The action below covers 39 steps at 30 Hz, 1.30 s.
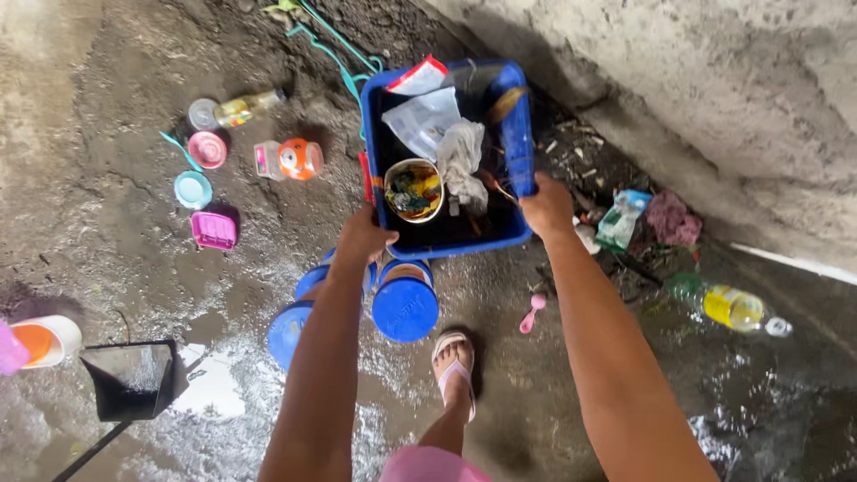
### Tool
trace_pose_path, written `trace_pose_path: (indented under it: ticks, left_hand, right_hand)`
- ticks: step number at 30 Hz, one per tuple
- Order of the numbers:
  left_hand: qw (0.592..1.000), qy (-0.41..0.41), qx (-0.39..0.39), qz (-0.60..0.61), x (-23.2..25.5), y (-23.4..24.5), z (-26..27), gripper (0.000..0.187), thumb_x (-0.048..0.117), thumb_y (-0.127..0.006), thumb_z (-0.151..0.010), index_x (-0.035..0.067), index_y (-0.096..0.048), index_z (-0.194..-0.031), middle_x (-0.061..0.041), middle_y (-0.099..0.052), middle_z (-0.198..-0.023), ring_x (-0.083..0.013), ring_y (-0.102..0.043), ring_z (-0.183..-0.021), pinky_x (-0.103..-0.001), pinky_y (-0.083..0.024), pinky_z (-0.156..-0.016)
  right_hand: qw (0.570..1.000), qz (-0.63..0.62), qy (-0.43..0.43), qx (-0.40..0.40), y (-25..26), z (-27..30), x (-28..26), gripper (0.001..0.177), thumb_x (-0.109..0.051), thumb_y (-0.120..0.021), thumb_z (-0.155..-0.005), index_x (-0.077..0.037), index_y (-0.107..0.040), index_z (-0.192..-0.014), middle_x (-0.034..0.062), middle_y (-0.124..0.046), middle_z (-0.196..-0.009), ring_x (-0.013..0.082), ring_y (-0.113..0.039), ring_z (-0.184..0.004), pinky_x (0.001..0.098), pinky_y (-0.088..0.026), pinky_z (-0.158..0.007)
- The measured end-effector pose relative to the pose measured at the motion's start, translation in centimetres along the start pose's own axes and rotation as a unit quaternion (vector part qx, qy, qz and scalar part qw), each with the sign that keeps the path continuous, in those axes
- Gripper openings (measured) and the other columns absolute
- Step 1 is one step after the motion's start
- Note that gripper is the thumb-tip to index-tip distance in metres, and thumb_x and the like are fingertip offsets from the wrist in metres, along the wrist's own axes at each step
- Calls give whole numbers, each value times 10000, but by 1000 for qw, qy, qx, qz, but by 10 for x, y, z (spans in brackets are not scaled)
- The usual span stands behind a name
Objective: The person picks up trash, dried leaves, and plastic toys from a concrete floor by hand and using a dustpan, puts them into a blue bin, and folds a patterned mat.
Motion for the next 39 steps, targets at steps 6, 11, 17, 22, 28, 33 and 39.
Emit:
trace_pose_path:
  ticks: [6, 11, 17, 22, 28, 33, 39]
  left_hand:
    - [982, 4, 144, -119, 23, -19, 39, 957, 117, -775, -760, -13, -257, -1555, -260, -436, -1484, -434, -570, -1236, -446, -497, -1013]
    - [951, -28, 257, -167, 50, -47, 80, 911, 106, -625, -839, -13, -150, -1608, -238, -251, -1620, -444, -296, -1469, -508, -326, -1167]
    - [907, -136, 334, -218, 97, -107, 129, 857, 85, -618, -792, 57, -300, -1587, -228, -228, -1651, -430, -174, -1547, -596, -146, -1235]
    - [867, -256, 371, -214, 124, -179, 162, 714, 24, -566, -901, 88, -387, -1589, -184, -248, -1681, -401, -197, -1577, -600, -151, -1273]
    - [866, -294, 328, -237, 138, -288, 159, 685, 5, -535, -934, 142, -402, -1591, -161, -232, -1689, -361, -190, -1584, -578, -118, -1297]
    - [895, -262, 240, -270, 146, -355, 136, 720, 3, -522, -874, 155, -378, -1563, -173, -185, -1678, -359, -128, -1549, -571, -42, -1245]
    - [882, -243, 195, -354, 137, -408, 69, 767, -15, -504, -877, 207, -330, -1590, -130, -122, -1704, -311, -86, -1572, -536, -24, -1259]
  right_hand:
    - [989, -76, 21, -127, -5, 8, 19, 391, -164, -800, -748, -63, -725, -1118, 146, -774, -911, 289, -744, -821, 402, -551, -751]
    - [968, -183, -57, -162, -24, 13, 37, 565, -207, -818, -792, -36, -637, -1300, 144, -757, -1024, 271, -726, -851, 390, -529, -730]
    - [975, -170, 41, -138, -8, 12, 79, 461, -291, -770, -878, -65, -677, -1270, 135, -776, -1070, 243, -744, -989, 349, -554, -850]
    - [995, -36, 44, -79, 27, 8, 164, 304, -219, -723, -862, -101, -741, -1142, 107, -772, -1069, 286, -722, -1009, 390, -551, -857]
    - [996, 71, 43, -30, 67, 2, 288, 251, -168, -697, -862, -146, -781, -1098, 105, -768, -1061, 314, -715, -994, 425, -550, -881]
    - [995, 98, -18, -13, 81, 3, 334, 281, -190, -736, -828, -155, -777, -1104, 104, -766, -1018, 317, -711, -970, 437, -553, -866]
    - [971, 225, 73, 20, 64, -8, 329, 527, -301, -834, -781, -157, -695, -1268, 147, -626, -1219, 371, -541, -1170, 514, -476, -932]
Point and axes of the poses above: each hand's wrist, its own z-axis away from the middle knuckle, its own y-axis out of the back of the hand, x = y × z, the point moved 2 cm from there along -z, towards the middle knuckle
